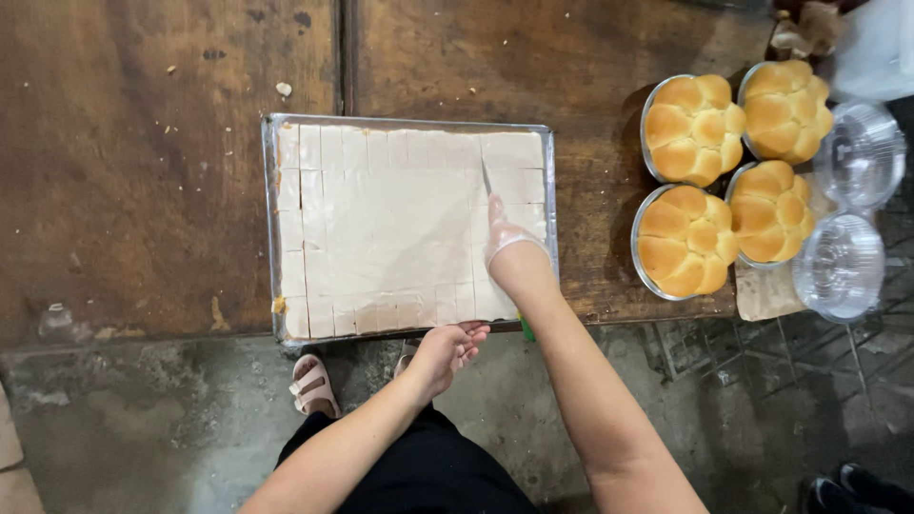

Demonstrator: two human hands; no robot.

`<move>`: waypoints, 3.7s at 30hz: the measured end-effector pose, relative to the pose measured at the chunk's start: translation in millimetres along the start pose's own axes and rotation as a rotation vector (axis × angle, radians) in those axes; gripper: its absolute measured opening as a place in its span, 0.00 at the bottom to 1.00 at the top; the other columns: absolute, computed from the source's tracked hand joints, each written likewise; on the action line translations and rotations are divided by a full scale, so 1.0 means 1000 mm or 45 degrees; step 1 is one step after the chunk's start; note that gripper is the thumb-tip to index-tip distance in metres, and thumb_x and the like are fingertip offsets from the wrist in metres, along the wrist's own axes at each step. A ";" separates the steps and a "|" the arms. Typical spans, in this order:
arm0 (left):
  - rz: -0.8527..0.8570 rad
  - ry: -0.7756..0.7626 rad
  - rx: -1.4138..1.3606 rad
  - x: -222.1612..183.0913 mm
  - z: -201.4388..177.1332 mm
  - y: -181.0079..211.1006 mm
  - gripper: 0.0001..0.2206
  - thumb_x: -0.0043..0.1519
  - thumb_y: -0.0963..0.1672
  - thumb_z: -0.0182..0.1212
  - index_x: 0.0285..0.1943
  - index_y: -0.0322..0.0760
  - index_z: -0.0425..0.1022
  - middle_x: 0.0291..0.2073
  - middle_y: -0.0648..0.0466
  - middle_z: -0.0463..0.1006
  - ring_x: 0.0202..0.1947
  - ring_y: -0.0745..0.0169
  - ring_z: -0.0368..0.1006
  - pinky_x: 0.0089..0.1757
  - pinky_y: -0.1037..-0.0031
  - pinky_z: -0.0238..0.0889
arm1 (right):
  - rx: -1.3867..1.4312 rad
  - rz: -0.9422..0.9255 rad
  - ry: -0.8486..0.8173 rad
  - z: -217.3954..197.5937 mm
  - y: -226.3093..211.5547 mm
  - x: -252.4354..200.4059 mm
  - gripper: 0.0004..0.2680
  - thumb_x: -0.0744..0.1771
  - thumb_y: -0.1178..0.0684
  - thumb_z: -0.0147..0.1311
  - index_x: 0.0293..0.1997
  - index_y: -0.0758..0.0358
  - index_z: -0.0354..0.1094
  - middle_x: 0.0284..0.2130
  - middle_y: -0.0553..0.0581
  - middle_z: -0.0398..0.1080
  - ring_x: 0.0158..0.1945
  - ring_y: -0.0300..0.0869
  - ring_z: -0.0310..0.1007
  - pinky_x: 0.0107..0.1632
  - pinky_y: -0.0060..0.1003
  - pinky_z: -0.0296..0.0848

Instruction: The person uses a knife to cut a large rectangular sheet of pastry on a metal tray into small square pieces and then moves the tray across a wooden table.

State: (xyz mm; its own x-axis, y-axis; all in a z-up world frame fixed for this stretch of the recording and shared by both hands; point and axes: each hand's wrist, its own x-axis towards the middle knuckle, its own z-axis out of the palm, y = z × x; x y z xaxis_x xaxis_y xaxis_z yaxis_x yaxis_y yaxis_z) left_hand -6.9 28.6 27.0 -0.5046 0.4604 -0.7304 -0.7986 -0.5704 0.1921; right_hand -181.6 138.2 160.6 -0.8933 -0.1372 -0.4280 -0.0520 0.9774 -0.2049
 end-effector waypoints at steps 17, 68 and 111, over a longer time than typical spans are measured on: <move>-0.057 0.070 -0.027 0.001 0.005 0.000 0.20 0.59 0.37 0.45 0.60 0.26 0.71 0.52 0.51 0.80 0.46 0.70 0.75 0.45 0.76 0.66 | 0.009 0.186 -0.214 0.010 -0.011 -0.095 0.30 0.64 0.56 0.48 0.77 0.56 0.39 0.40 0.73 0.74 0.43 0.64 0.76 0.47 0.55 0.73; 0.022 0.009 0.025 0.008 -0.009 -0.012 0.20 0.57 0.37 0.47 0.58 0.29 0.73 0.48 0.53 0.80 0.41 0.72 0.74 0.43 0.75 0.67 | 0.032 0.199 0.067 0.159 0.031 -0.187 0.29 0.68 0.52 0.47 0.79 0.45 0.34 0.27 0.66 0.76 0.28 0.59 0.76 0.33 0.54 0.74; 0.203 0.241 0.080 0.035 0.028 -0.050 0.20 0.59 0.38 0.42 0.58 0.28 0.74 0.50 0.49 0.81 0.41 0.67 0.75 0.40 0.75 0.67 | 0.166 0.275 -0.074 0.077 0.176 -0.171 0.28 0.71 0.48 0.43 0.81 0.42 0.30 0.28 0.71 0.76 0.27 0.59 0.74 0.36 0.53 0.73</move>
State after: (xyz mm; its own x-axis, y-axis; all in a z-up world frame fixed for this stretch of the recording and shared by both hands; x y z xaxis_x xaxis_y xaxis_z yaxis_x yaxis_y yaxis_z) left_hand 6.5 92.5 10.1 -0.5601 0.2296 -0.7960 -0.7359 -0.5792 0.3507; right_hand -4.0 321.3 130.3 -0.8500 0.0597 -0.5234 0.1987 0.9565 -0.2135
